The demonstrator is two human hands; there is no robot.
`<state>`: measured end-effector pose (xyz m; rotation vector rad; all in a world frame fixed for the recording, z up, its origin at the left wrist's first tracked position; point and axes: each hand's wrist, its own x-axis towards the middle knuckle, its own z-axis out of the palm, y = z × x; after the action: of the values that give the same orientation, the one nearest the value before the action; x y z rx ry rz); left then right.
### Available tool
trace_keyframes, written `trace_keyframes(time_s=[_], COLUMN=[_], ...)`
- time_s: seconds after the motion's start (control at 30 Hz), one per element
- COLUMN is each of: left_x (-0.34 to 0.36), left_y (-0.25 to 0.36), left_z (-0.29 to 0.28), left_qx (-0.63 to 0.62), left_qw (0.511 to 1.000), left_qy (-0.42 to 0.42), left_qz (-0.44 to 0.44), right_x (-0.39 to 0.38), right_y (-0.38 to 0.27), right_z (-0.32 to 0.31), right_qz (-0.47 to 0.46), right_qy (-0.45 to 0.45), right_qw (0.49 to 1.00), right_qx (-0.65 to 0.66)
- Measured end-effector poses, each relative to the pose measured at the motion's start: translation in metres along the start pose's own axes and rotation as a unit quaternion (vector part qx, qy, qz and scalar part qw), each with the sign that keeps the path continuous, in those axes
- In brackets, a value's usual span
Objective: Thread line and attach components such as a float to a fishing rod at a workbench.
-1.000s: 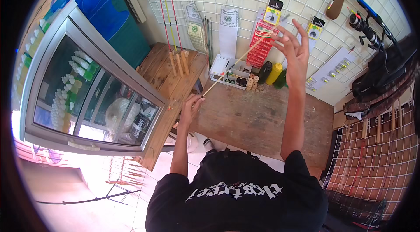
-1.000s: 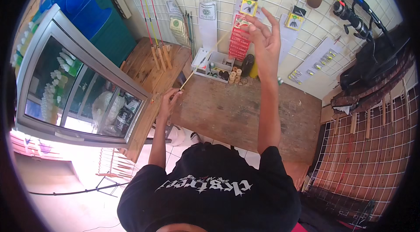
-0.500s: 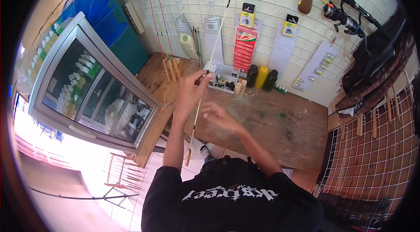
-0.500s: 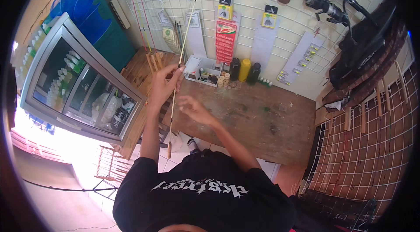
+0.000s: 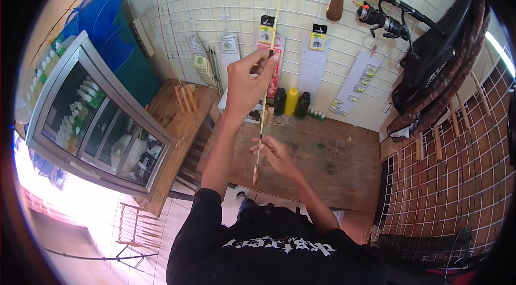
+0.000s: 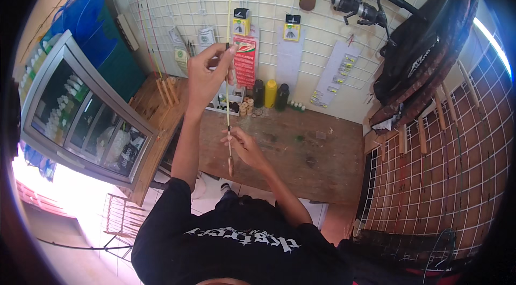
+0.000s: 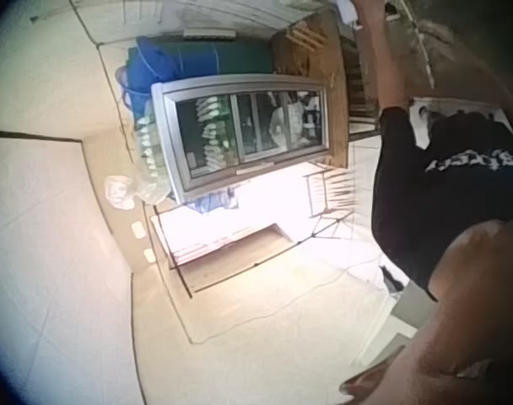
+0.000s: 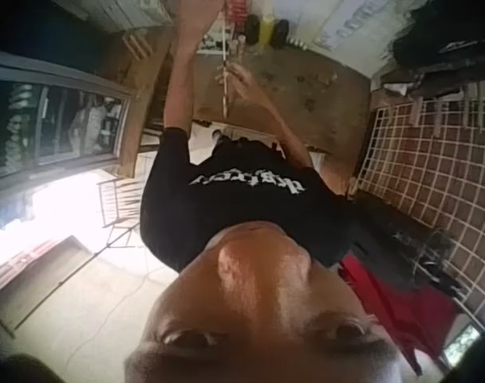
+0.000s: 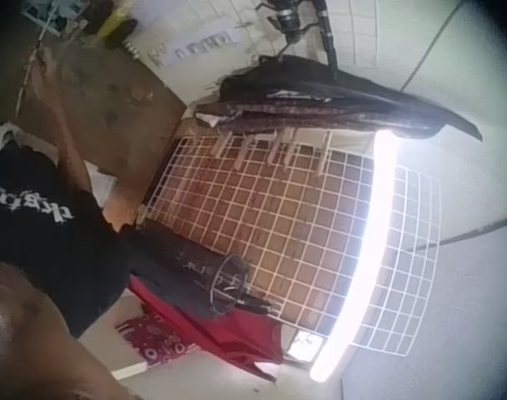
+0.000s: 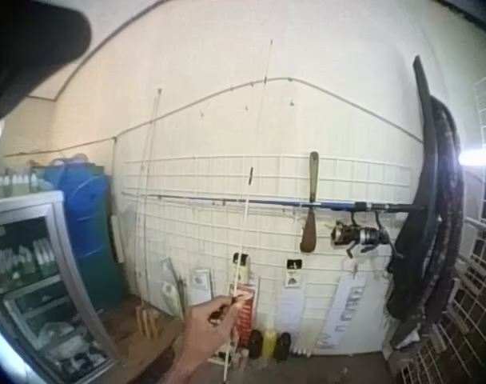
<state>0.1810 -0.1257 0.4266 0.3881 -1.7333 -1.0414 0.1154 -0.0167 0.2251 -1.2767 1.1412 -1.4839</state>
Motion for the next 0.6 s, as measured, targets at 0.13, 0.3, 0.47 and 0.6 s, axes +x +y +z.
trace_keyframes(time_s=[0.13, 0.3, 0.47, 0.6], left_x=[0.025, 0.039, 0.02, -0.014], left_y=[-0.021, -0.069, -0.127, -0.186], left_z=[0.019, 0.033, 0.024, 0.006], left_qx=[-0.019, 0.01, 0.063, 0.008], left_qw=[0.999, 0.996, 0.989, 0.976], left_qy=[0.015, -0.082, -0.127, -0.193], left_qz=[0.026, -0.029, -0.039, -0.105], right_x=[0.008, 0.034, 0.051, 0.058], right_y=[-0.002, 0.019, 0.05, 0.072], right_z=[-0.018, -0.041, -0.057, -0.06], right_qz=[-0.024, -0.038, -0.061, -0.063], right_qy=[0.07, 0.156, 0.222, 0.264], right_qw=[0.993, 0.974, 0.953, 0.94], right_qx=[-0.09, -0.158, -0.196, -0.206])
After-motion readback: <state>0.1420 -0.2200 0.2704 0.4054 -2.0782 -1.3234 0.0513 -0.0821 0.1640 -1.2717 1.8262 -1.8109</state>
